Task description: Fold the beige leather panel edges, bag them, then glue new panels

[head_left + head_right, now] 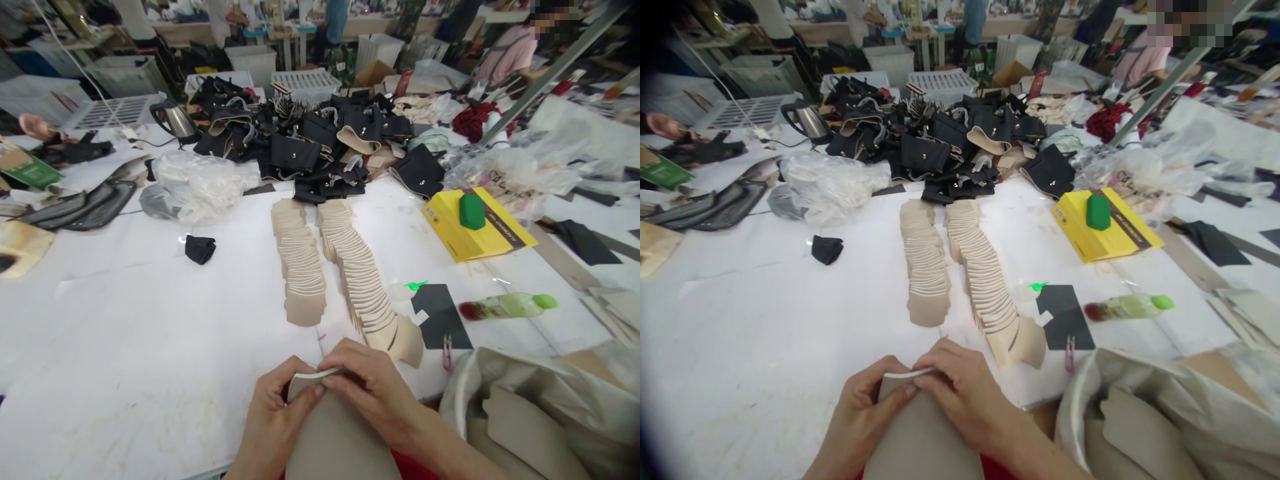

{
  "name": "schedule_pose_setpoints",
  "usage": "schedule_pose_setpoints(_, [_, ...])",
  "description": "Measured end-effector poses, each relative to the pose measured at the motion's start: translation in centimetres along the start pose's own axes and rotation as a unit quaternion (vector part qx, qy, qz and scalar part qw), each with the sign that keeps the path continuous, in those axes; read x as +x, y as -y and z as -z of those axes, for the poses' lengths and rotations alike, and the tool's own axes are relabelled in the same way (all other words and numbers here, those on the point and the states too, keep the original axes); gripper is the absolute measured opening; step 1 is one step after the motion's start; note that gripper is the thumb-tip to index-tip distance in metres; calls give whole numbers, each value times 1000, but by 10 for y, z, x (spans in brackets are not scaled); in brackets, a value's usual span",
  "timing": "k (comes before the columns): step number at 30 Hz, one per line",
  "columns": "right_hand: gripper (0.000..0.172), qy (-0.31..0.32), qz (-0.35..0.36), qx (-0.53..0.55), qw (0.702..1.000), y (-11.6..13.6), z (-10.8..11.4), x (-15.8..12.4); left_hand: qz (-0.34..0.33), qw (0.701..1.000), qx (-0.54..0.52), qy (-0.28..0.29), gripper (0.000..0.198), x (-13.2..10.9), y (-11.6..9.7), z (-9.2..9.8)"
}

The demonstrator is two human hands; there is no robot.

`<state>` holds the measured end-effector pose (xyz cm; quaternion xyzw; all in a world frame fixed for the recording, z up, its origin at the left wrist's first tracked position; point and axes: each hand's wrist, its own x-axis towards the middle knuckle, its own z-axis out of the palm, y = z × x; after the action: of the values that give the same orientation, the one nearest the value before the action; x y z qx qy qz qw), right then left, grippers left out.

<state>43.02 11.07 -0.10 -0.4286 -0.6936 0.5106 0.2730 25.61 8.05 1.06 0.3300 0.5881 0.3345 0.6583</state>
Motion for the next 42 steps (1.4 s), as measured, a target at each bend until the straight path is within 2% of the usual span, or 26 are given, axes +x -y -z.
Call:
schedule_pose_setpoints(4, [7, 17, -5, 6, 1000, 3, 5, 4, -4, 1000, 8, 22, 29, 1, -1, 3])
schedule_pose_setpoints(7, [11, 10, -2, -3, 1000, 5, 7, 7, 4, 998, 13, 61, 34, 5, -1, 7])
schedule_pose_setpoints(10, [14, 6, 13, -13, 1000, 8, 8, 10, -4, 997, 39, 71, 37, 9, -4, 9])
schedule_pose_setpoints(16, [16, 6, 36, -38, 999, 10, 11, 10, -145, 975, 156, 62, 35, 17, -9, 12])
schedule_pose_setpoints(19, [13, 2, 23, -38, 999, 9, 14, 9, -180, 959, 208, 70, 30, 19, -8, 14])
schedule_pose_setpoints(24, [5, 63, -21, -44, 997, 11, 22, 10, -155, 957, 232, 83, 28, 20, -7, 17])
schedule_pose_setpoints(27, [16, 109, -16, -107, 988, 14, 26, 14, -156, 954, 244, 78, 28, 19, -6, 17])
schedule_pose_setpoints(30, [25, 137, 31, -163, 977, 14, 28, 18, -163, 951, 255, 71, 30, 18, -6, 15])
schedule_pose_setpoints(34, [23, 137, 103, -171, 970, 9, 28, 17, -141, 958, 236, 82, 27, 18, -6, 13])
schedule_pose_setpoints(39, [25, 115, 126, -190, 967, 6, 28, 15, -71, 970, 202, 114, 20, 20, -13, 13])
schedule_pose_setpoints(42, [26, 106, 136, -205, 964, 8, 28, 15, -87, 962, 235, 112, 25, 21, -18, 15])
